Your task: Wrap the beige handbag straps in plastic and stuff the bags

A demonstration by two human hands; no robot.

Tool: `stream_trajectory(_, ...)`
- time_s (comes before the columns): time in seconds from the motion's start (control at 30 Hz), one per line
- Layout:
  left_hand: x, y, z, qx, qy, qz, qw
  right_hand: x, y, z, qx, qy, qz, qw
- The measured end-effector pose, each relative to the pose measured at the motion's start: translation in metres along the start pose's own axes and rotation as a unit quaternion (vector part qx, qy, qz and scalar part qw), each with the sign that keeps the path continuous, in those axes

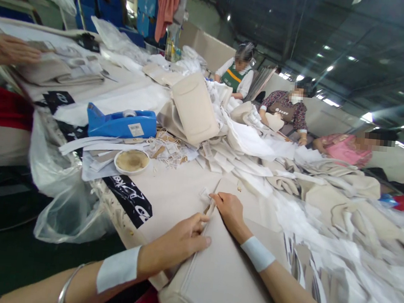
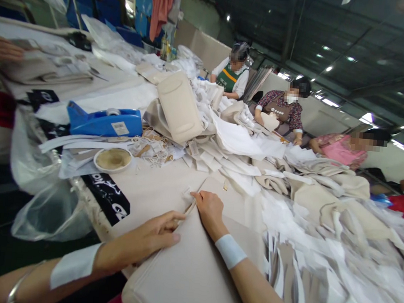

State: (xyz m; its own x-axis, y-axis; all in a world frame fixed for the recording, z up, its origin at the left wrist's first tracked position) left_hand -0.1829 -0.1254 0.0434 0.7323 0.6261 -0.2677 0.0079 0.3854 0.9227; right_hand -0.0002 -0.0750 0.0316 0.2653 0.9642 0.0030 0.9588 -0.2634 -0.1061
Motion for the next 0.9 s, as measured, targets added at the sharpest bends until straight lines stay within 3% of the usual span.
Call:
stream_trajectory(0.17,0.038,0.014,0.004,0.221,0.06,0.065,0.971,-0.001,-0.002,0.002,-0.012,-0.005,-0.008,1.0)
stream_trajectory(0.37,0.042,0.017,0.015,0.321,0.069,0.135,0.935,-0.009,-0.005,-0.01,0.002,0.02,-0.036,0.999)
stream_trajectory(0.5,0.042,0.013,0.015,0.36,0.062,0.139,0.921,-0.029,-0.013,-0.035,0.001,0.053,-0.078,0.996)
stream_trajectory(0.67,0.044,0.011,0.015,0.351,0.055,0.138,0.925,-0.078,-0.014,-0.057,0.029,0.053,-0.168,0.984)
stream_trajectory(0.77,0.041,0.009,0.015,0.364,0.075,0.114,0.921,-0.103,-0.004,-0.053,0.071,0.028,-0.224,0.972)
stream_trajectory(0.9,0.039,0.007,0.012,0.411,0.101,0.085,0.902,-0.112,0.01,-0.037,0.109,-0.002,-0.239,0.965)
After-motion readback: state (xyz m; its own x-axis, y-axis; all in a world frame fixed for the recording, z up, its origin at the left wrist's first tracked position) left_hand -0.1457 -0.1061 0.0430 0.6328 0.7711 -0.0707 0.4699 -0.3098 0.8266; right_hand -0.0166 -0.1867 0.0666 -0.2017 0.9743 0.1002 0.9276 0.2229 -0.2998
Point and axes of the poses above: each hand's wrist, its own x-axis towards the middle knuckle, its own z-axis out of the palm, y = z × x, the point moved 4 cm from there along x, towards the middle knuckle, and after that the axes turned 5 degrees about y, right-handed, at the moved point
